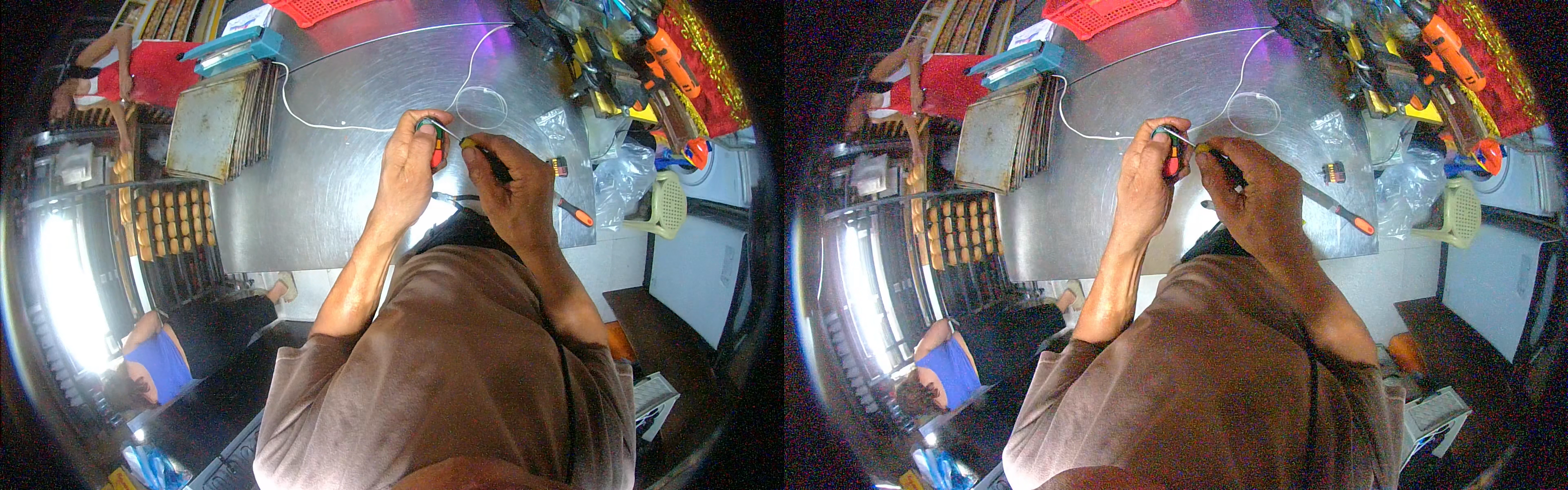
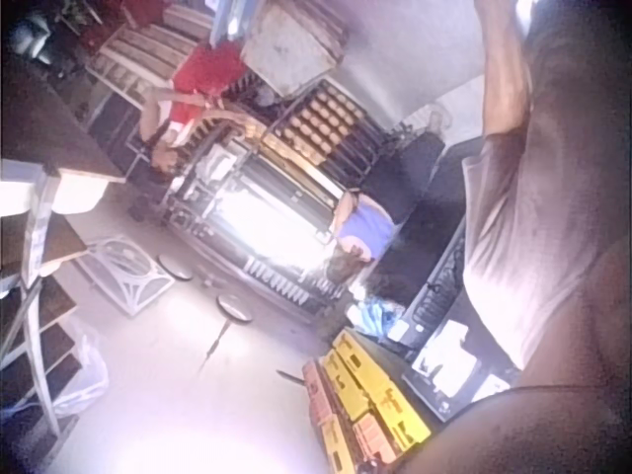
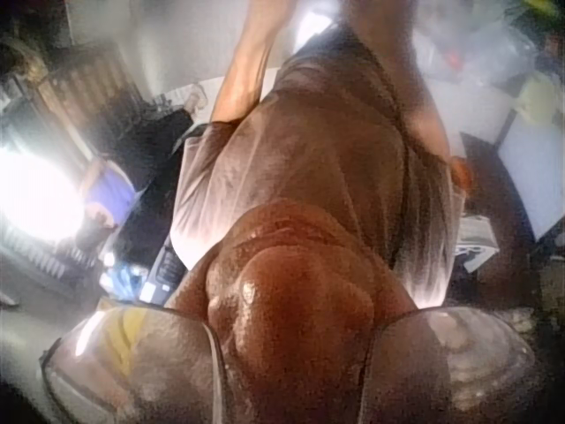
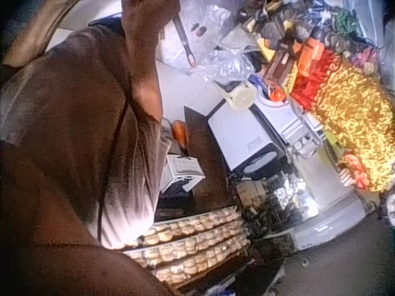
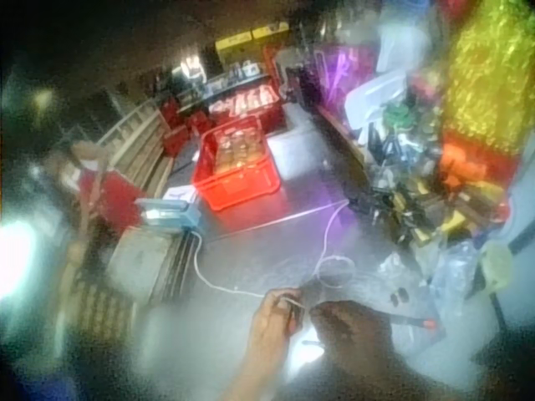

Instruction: The person works on a small electronic component, using pliers to strip wire insulation and a screwdriver to tighten connections. They handle a red and green circular device and a white cable throughout the process.

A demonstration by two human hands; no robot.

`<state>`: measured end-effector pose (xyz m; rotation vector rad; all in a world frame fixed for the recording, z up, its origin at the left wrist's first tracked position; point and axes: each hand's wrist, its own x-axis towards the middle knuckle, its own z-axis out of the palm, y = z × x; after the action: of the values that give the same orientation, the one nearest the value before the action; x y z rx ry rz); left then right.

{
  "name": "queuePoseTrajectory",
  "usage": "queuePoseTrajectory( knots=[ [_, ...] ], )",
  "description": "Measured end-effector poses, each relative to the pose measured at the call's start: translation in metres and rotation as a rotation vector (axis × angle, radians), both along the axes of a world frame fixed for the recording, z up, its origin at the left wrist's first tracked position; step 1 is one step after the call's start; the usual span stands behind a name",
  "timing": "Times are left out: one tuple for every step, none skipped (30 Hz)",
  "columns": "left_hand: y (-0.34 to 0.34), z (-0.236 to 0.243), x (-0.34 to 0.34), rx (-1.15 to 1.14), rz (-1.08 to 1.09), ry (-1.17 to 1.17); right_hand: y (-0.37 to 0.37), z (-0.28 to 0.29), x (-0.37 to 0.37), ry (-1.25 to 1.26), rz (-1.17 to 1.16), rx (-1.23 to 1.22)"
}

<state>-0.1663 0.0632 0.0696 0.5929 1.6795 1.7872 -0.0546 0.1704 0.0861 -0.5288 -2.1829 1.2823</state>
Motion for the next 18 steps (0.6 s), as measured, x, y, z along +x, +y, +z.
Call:
queuePoseTrajectory(
  knots=[
    [0.0, 0.0, 0.0, -0.005, 0.0, 0.006, 0.0, -0.001, 0.0, 0.008, 0.003, 0.013],
    [0.0, 0.0, 0.0, -0.005, 0.001, 0.007, 0.0, -0.002, 0.0, 0.017, 0.005, 0.025],
    [0.0, 0.0, 0.0, -0.005, 0.002, 0.006, 0.0, -0.002, -0.001, 0.007, 0.003, 0.021],
    [0.0, 0.001, 0.0, -0.005, 0.002, 0.006, -0.001, -0.001, -0.001, -0.003, 0.001, 0.016],
    [0.0, 0.001, 0.0, -0.006, 0.002, 0.006, -0.001, -0.001, -0.001, -0.014, -0.002, 0.012],
    [0.0, 0.001, 0.0, -0.007, 0.002, 0.006, -0.001, -0.002, -0.001, -0.008, -0.006, 0.037],
    [0.0, 0.001, 0.0, -0.009, 0.002, 0.007, -0.001, -0.005, -0.002, -0.002, -0.011, 0.061],
    [0.0, 0.0, 0.0, -0.004, 0.003, -0.001, 0.0, -0.007, -0.002, 0.003, -0.015, 0.085],
    [0.0, 0.0, 0.0, 0.0, 0.004, -0.008, -0.001, -0.007, -0.002, -0.002, -0.013, 0.069],
    [0.0, -0.001, 0.0, 0.005, 0.005, -0.016, -0.001, -0.007, -0.002, -0.006, -0.011, 0.053],
    [0.0, -0.001, 0.0, 0.002, 0.001, -0.019, -0.001, -0.007, -0.002, -0.011, -0.009, 0.037],
    [0.0, -0.002, 0.0, -0.002, -0.003, -0.022, -0.001, -0.008, -0.003, -0.01, -0.013, 0.058],
    [0.0, -0.003, 0.0, -0.005, -0.007, -0.026, 0.0, -0.01, -0.003, -0.008, -0.016, 0.08],
    [0.0, -0.004, 0.0, -0.004, -0.006, -0.033, 0.001, -0.011, -0.003, -0.007, -0.019, 0.101],
    [0.0, -0.005, -0.001, -0.002, -0.005, -0.04, 0.001, -0.011, -0.002, -0.002, -0.016, 0.094],
    [0.0, -0.005, -0.001, -0.001, -0.005, -0.046, 0.001, -0.011, -0.002, 0.002, -0.013, 0.088],
    [-0.001, -0.006, -0.001, -0.004, -0.011, -0.041, 0.001, -0.011, -0.002, 0.007, -0.01, 0.081],
    [-0.001, -0.005, -0.001, -0.007, -0.017, -0.037, 0.001, -0.012, -0.002, 0.008, -0.019, 0.063]
  ],
)
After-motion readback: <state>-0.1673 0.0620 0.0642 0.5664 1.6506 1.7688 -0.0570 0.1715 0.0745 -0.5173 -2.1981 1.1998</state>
